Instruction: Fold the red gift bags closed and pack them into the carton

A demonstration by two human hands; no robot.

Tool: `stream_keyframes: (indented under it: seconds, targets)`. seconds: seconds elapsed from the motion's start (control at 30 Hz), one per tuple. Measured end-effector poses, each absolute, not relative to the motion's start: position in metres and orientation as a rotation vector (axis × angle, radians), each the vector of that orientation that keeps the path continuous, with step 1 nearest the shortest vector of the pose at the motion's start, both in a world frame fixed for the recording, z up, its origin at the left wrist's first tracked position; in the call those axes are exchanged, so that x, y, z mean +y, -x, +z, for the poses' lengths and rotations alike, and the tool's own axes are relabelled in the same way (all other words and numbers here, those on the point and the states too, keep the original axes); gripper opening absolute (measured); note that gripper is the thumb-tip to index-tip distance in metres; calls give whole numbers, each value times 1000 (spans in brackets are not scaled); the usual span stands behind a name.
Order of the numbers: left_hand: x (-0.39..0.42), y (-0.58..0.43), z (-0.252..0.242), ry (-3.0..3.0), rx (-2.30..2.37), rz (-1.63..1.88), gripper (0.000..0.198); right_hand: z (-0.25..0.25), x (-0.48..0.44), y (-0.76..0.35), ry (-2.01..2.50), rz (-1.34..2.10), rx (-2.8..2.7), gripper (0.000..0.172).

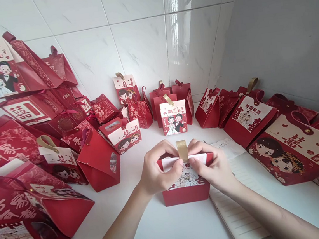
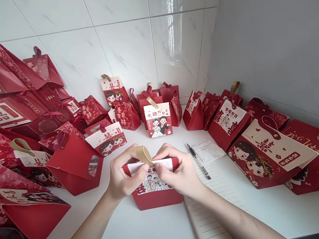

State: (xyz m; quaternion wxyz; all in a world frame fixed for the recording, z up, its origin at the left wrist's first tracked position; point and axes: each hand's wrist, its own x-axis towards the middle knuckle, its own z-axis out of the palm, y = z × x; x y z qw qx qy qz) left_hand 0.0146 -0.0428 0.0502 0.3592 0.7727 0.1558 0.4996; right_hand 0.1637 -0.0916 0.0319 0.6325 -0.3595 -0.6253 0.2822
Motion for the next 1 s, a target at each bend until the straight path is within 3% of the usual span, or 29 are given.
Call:
stream_keyframes:
  seconds: [0.63,0.83,0.93,1.0]
  targets:
    - [-46,-14,52,-2094,504,1343,2,36,-92,-160,937,545,-1397,16]
    - [-39,-11,48,-2066,426,1390,4,36,-91,-163,957,550,-1383,11]
    - [-29,-6,41,-1912,434,1258,31,36,-84,-176,979,634,-1118,11]
    - [-23,-6,36,-1790,448,1147,53,38,-77,-188,927,716,-804,21]
